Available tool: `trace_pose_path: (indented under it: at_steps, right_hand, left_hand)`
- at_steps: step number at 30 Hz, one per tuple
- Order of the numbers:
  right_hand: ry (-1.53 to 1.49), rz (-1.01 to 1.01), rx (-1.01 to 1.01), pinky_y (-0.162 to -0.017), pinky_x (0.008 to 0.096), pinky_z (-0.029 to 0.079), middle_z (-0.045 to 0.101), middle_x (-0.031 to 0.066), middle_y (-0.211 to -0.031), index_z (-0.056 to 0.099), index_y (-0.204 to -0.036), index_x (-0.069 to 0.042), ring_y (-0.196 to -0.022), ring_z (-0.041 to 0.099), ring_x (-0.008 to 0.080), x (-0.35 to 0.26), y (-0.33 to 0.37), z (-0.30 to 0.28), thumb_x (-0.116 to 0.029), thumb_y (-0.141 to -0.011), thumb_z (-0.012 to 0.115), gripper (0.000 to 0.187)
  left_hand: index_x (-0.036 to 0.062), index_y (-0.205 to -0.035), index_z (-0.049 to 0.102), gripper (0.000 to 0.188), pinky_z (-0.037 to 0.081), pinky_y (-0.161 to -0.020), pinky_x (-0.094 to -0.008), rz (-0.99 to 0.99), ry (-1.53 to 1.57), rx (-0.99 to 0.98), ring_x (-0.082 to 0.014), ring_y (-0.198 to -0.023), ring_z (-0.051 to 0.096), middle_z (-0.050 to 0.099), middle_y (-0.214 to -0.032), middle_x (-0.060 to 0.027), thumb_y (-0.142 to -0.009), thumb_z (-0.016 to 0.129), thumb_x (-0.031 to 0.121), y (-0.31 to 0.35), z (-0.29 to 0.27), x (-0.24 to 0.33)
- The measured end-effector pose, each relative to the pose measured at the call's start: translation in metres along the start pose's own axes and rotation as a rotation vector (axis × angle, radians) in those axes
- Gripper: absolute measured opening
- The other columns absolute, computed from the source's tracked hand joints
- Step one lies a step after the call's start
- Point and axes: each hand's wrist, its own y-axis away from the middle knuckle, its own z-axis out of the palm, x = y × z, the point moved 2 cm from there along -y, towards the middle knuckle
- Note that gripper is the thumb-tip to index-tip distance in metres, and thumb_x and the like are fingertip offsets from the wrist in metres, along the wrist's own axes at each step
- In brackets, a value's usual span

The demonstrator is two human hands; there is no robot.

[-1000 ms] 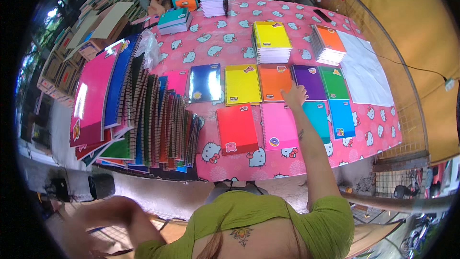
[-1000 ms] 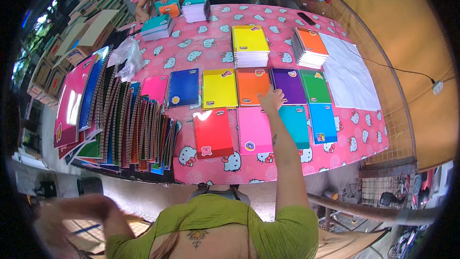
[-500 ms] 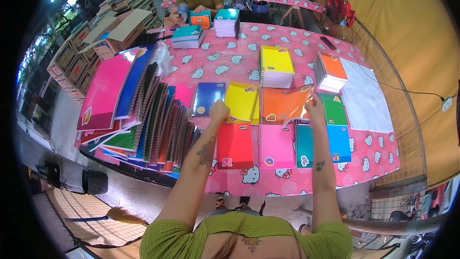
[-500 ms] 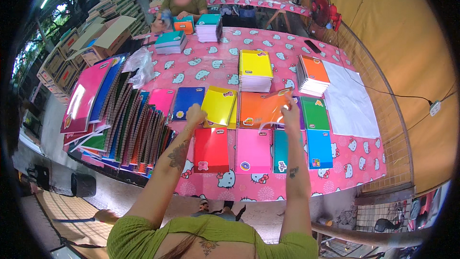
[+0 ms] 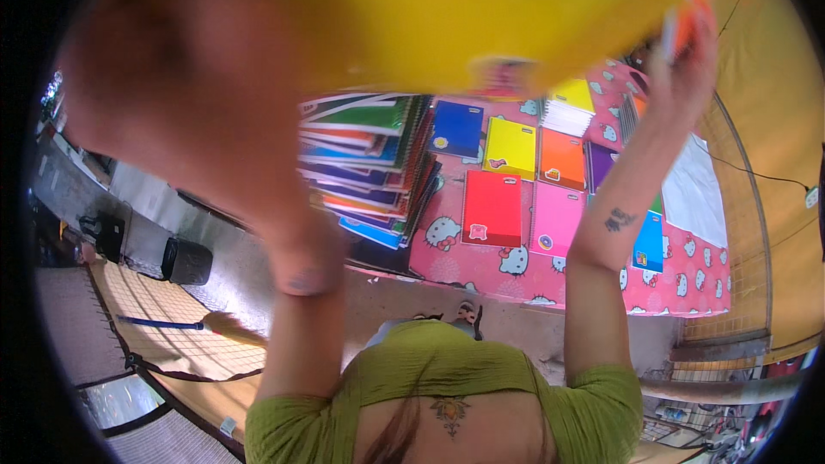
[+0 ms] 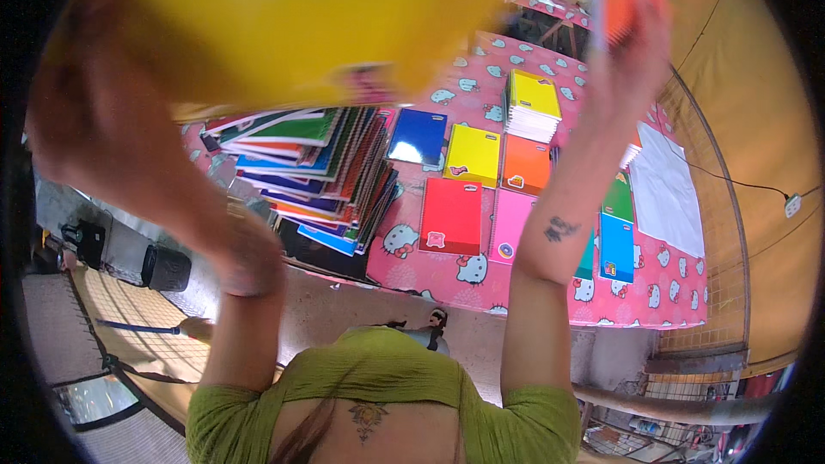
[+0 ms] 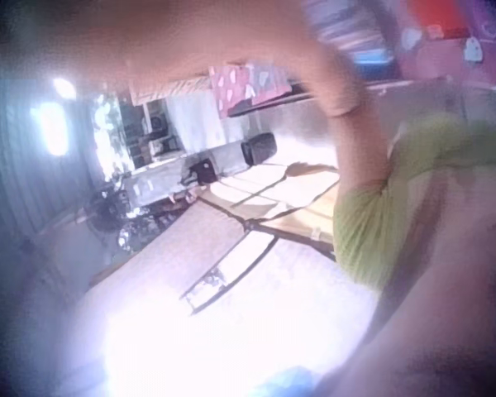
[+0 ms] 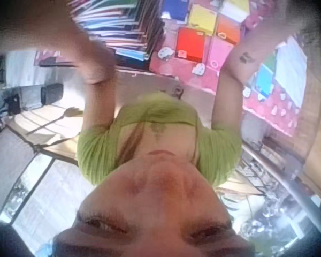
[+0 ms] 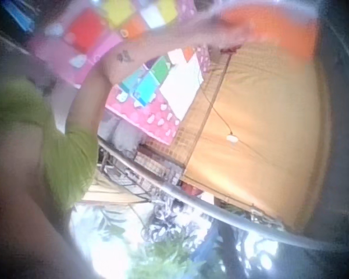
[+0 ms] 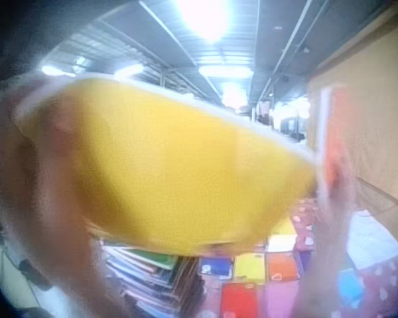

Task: The person sorts notebooks by color into a stack and then places a small stack of notebooks into a clear plastic bag, sealing it with tape.

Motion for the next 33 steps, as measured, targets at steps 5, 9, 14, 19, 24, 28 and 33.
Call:
trace_pose_path:
  at_steps: [5, 9, 14, 19, 24, 28, 33]
  right_hand:
    - [0.72, 0.227, -0.486, -0.074, 0.0295, 0.05, 0.07, 0.0093, -0.093, 0.068, -0.108, -0.001, -0.083, 0.063, 0.0134, 0.114, 0.092, 0.141, -0.034, -0.085, 0.071, 0.041]
    - [1.351, 0.377, -0.877, -0.08, 0.0316, 0.05, 0.064, 0.0106, -0.091, 0.059, -0.129, -0.008, -0.086, 0.062, 0.0163, 0.136, 0.102, 0.098, -0.039, -0.085, 0.07, 0.055]
    - [0.78, 0.255, -0.532, -0.077, 0.0359, 0.05, 0.06, 0.0117, -0.101, 0.056, -0.132, -0.01, -0.095, 0.059, 0.018, 0.098, 0.15, 0.092, -0.039, -0.091, 0.062, 0.051]
    - [0.273, 1.603, -0.944, -0.078, 0.035, 0.051, 0.066, 0.0077, -0.106, 0.063, -0.116, -0.003, -0.092, 0.062, 0.0167, 0.029, 0.333, -0.064, -0.04, -0.094, 0.055, 0.043]
    - [1.256, 1.798, -0.04, -0.08, 0.038, 0.048, 0.063, 0.0032, -0.114, 0.055, -0.13, -0.007, -0.093, 0.058, 0.0197, -0.009, 0.651, -0.296, -0.046, -0.091, 0.057, 0.055]
    - [1.384, 2.062, 0.391, -0.083, 0.0384, 0.045, 0.063, 0.0028, -0.114, 0.057, -0.128, -0.01, -0.095, 0.058, 0.0213, -0.01, 0.713, -0.278, -0.044, -0.088, 0.064, 0.054]
    - [0.937, 1.974, 0.539, -0.091, 0.0383, 0.045, 0.063, 0.0076, -0.117, 0.057, -0.127, -0.004, -0.105, 0.059, 0.0217, -0.021, 0.67, -0.217, -0.032, -0.086, 0.07, 0.051]
  left_hand:
    - [0.0069, -0.121, 0.06, 0.036, 0.041, -0.092, -0.0394, -0.149, -0.202, -0.182, -0.0282, -0.107, 0.054, 0.06, -0.114, -0.0128, -0.09, 0.055, 0.025, -0.137, -0.099, -0.102]
    - [0.0077, -0.121, 0.062, 0.038, 0.045, -0.094, -0.0363, -0.218, 0.002, -0.871, -0.0238, -0.107, 0.06, 0.065, -0.115, -0.0111, -0.096, 0.049, 0.033, -0.08, 0.043, -0.158]
    - [0.0107, -0.137, 0.052, 0.052, 0.031, -0.111, -0.0346, -0.195, -0.377, -1.777, -0.0221, -0.133, 0.043, 0.05, -0.141, -0.0121, -0.09, 0.056, 0.035, 0.023, 0.061, -0.186]
    - [0.0067, -0.138, 0.05, 0.054, 0.032, -0.11, -0.0357, -0.263, 0.259, -0.97, -0.0224, -0.132, 0.043, 0.047, -0.143, -0.0116, -0.092, 0.054, 0.034, -0.076, -0.031, -0.125]
    - [0.0044, -0.133, 0.052, 0.052, 0.041, -0.1, -0.0345, -0.995, 1.59, -1.501, -0.0183, -0.118, 0.051, 0.054, -0.131, -0.0124, -0.093, 0.055, 0.037, 0.085, -0.087, 0.018]
    - [0.0036, -0.143, 0.039, 0.061, 0.038, -0.102, -0.0377, -2.115, 1.319, -1.765, -0.0214, -0.127, 0.048, 0.048, -0.14, -0.0154, -0.1, 0.045, 0.046, 0.457, -0.137, 0.016]
    - [-0.0005, -0.145, 0.033, 0.096, 0.032, -0.108, -0.0456, -0.874, 0.481, -2.63, -0.0346, -0.131, 0.041, 0.037, -0.147, -0.0203, -0.082, 0.057, 0.067, 0.685, -0.257, 0.043]
